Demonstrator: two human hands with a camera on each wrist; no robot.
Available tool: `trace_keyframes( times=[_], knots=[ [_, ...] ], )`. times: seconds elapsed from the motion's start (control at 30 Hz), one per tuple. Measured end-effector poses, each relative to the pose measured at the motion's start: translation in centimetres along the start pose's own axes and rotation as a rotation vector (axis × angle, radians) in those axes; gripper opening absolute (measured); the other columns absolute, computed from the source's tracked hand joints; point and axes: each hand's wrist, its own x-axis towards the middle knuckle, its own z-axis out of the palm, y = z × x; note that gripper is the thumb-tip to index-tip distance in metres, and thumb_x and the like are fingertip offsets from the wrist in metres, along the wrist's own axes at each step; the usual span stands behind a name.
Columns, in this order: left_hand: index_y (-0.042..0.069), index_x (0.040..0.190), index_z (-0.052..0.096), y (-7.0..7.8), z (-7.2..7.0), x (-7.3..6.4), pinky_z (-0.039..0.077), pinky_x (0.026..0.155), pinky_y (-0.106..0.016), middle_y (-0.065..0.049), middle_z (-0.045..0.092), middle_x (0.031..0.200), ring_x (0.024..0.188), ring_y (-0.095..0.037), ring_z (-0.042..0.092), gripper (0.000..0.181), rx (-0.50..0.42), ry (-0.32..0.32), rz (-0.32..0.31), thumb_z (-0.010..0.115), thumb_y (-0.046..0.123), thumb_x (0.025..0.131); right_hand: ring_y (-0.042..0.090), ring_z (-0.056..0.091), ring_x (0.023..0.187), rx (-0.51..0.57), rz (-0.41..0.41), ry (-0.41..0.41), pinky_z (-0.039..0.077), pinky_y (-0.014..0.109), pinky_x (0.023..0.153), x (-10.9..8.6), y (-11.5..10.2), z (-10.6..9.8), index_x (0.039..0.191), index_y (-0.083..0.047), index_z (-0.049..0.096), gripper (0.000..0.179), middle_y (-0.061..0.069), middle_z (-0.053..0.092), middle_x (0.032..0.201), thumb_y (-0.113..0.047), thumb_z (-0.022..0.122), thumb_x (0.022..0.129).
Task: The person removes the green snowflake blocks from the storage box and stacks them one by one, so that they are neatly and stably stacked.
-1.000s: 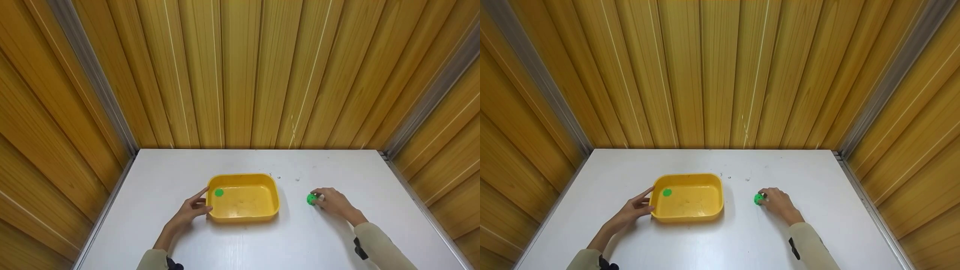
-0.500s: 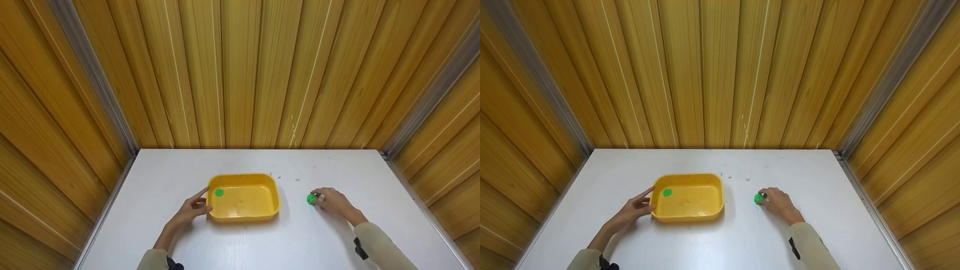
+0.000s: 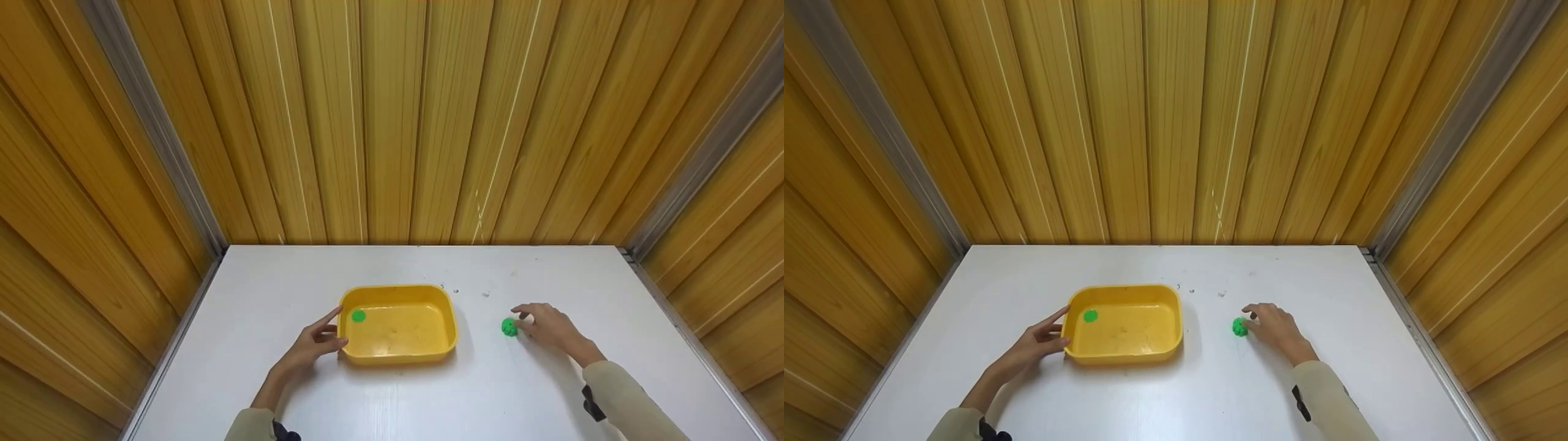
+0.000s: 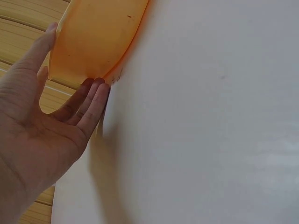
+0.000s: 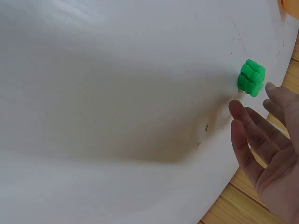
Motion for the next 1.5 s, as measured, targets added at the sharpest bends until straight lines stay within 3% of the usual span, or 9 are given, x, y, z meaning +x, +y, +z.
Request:
trace_keyframes(
  times=[0.27,0.4,0.8,1.17,1.3,1.5],
  knots=[
    [0.02,0.162,0.031,-0.1,-0.1,-0.1,0.057,0.1,-0.039,-0.026,0.055,0.139,0.11,-0.023,0.065,0.077,0.005,0.021,-0.027,0.072,0.029,0.097,0.018,0.065,0.08,-0.035,-0.069,0.021,0.055,0.037,0.068,1.1,-1.0,-1.4,0.124,-0.002,0.07,0.03,0.013,0.076,0.105,-0.016,0.068,0.098],
    [0.02,0.162,0.031,-0.1,0.0,-0.2,0.057,0.1,-0.039,-0.026,0.056,0.14,0.109,-0.022,0.064,0.077,0.011,0.019,-0.028,0.072,0.029,0.097,0.022,0.068,0.083,-0.047,-0.1,0.027,0.057,0.038,0.068,2.0,-2.3,-1.6,0.122,-0.002,0.071,0.028,0.011,0.076,0.102,-0.016,0.068,0.098],
    [0.022,0.162,0.031,-0.2,0.0,-0.1,0.057,0.1,-0.04,-0.025,0.057,0.139,0.108,-0.021,0.065,0.078,0.001,0.024,-0.048,0.072,0.032,0.096,0.032,0.069,0.095,-0.047,-0.147,-0.031,0.06,0.047,0.083,5.8,-8.6,-1.4,0.12,-0.006,0.073,0.026,0.012,0.077,0.102,-0.018,0.07,0.097],
    [0.02,0.162,0.031,0.1,0.1,0.1,0.057,0.1,-0.039,-0.025,0.057,0.139,0.108,-0.021,0.065,0.077,-0.013,0.015,-0.025,0.071,0.028,0.097,0.027,0.07,0.091,-0.042,-0.215,-0.152,0.061,0.042,0.081,9.0,-13.7,-0.6,0.126,-0.004,0.071,0.032,0.012,0.076,0.108,-0.02,0.068,0.099],
    [0.02,0.162,0.032,0.2,0.0,0.2,0.057,0.1,-0.04,-0.025,0.057,0.138,0.107,-0.022,0.065,0.076,-0.007,0.016,-0.011,0.071,0.027,0.097,0.025,0.068,0.096,-0.055,-0.259,-0.173,0.059,0.044,0.087,9.7,-15.6,0.2,0.127,-0.005,0.07,0.032,0.011,0.076,0.108,-0.022,0.067,0.1],
    [0.02,0.162,0.032,0.2,0.1,0.0,0.057,0.1,-0.036,-0.024,0.058,0.137,0.108,-0.021,0.065,0.076,-0.012,0.011,-0.016,0.071,0.027,0.097,0.013,0.066,0.073,-0.029,-0.329,-0.224,0.06,0.038,0.08,10.9,-18.2,1.7,0.127,-0.006,0.071,0.031,0.01,0.077,0.103,-0.021,0.066,0.1]
  ],
)
